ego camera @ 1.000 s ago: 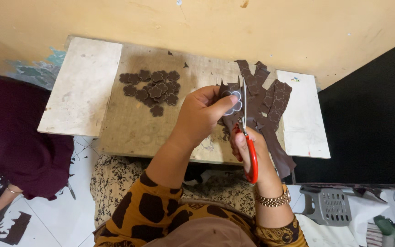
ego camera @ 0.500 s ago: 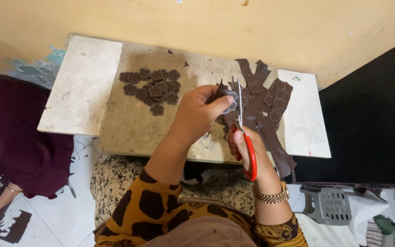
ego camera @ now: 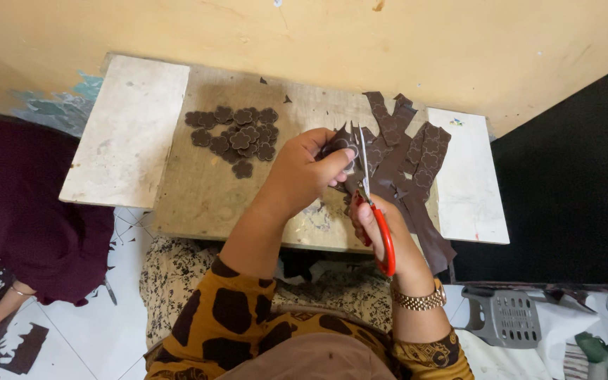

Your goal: The person cuts flower-shaped pieces from brown leather strips using red-handled scissors, following drawn outlines. They cut one piece at a time, place finished flower cutouts in a pile on the workbench, and set scraps aside while continuing along the strip.

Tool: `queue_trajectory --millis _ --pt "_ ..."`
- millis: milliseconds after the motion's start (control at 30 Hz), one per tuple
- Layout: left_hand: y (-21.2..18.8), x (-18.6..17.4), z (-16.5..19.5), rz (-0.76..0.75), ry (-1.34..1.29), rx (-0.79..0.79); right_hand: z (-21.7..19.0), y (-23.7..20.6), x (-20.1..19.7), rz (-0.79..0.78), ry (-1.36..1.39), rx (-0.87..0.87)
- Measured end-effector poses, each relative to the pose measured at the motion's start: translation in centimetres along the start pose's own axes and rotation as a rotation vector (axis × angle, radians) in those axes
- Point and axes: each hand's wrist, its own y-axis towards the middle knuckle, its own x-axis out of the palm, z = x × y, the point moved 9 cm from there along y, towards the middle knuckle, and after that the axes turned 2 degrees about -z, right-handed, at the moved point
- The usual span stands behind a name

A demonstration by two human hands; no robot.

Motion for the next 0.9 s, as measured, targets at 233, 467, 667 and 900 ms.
queue_trajectory --millis 233,467,667,900 --pt "-0.3 0.1 0.5 -0.013 -0.007 -0.002 -0.5 -0.2 0.2 0.005 -0.020 -0.016" --pt "-0.6 0.2 1.0 -0.021 -0.035 0.018 0.4 -0.3 -0.4 0.060 -0.074 0.025" --pt "-0.2 0.2 0.8 -0.017 -0.185 0.095 0.8 -0.3 -1.1 0.107 -0.117 0.026" --pt "0.4 0.9 -1.5 -0.005 -0.307 0.026 0.8 -0.1 -0.4 0.139 0.007 -0.028"
